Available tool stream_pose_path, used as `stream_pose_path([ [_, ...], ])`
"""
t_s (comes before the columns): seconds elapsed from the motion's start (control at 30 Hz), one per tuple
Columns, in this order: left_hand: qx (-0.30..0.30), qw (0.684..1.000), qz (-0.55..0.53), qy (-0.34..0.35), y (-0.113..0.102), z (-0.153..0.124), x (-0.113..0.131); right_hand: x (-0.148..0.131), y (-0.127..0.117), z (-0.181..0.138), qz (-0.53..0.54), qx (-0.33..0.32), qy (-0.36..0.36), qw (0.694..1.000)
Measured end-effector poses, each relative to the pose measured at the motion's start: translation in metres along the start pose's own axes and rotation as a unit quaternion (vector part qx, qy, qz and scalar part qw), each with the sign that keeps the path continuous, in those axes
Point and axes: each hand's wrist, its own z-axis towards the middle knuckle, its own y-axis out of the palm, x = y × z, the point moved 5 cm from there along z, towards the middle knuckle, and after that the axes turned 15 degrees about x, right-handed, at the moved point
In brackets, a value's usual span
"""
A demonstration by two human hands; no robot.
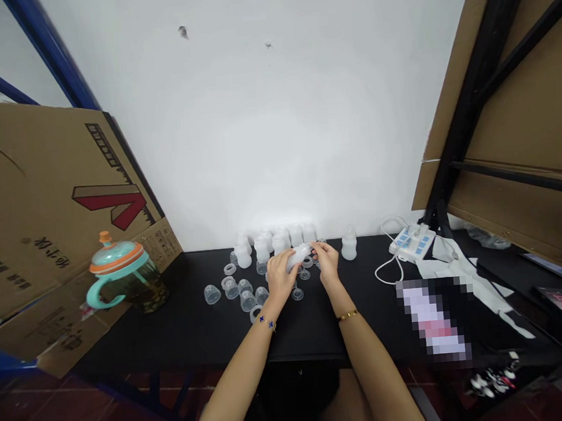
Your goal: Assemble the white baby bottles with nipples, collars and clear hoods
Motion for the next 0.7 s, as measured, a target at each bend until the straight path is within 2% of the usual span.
stream_pose_path([
  [0.1, -0.006, 1.0, -0.006, -0.013, 0.001, 0.0, -0.001, 0.002, -0.002, 0.001, 0.015, 0.008, 0.016, 1.0],
  [0.5, 0.012, 0.999, 0.03, -0.019, -0.001, 0.001, -0.001, -0.003, 0.001, -0.003, 0.083, -0.047, 0.07, 0.993],
  [0.7, 0.014, 0.996, -0.013, -0.089, -0.002, 0.004, -0.004, -0.008, 0.005, -0.007, 0.07, -0.093, 0.099, 0.988],
])
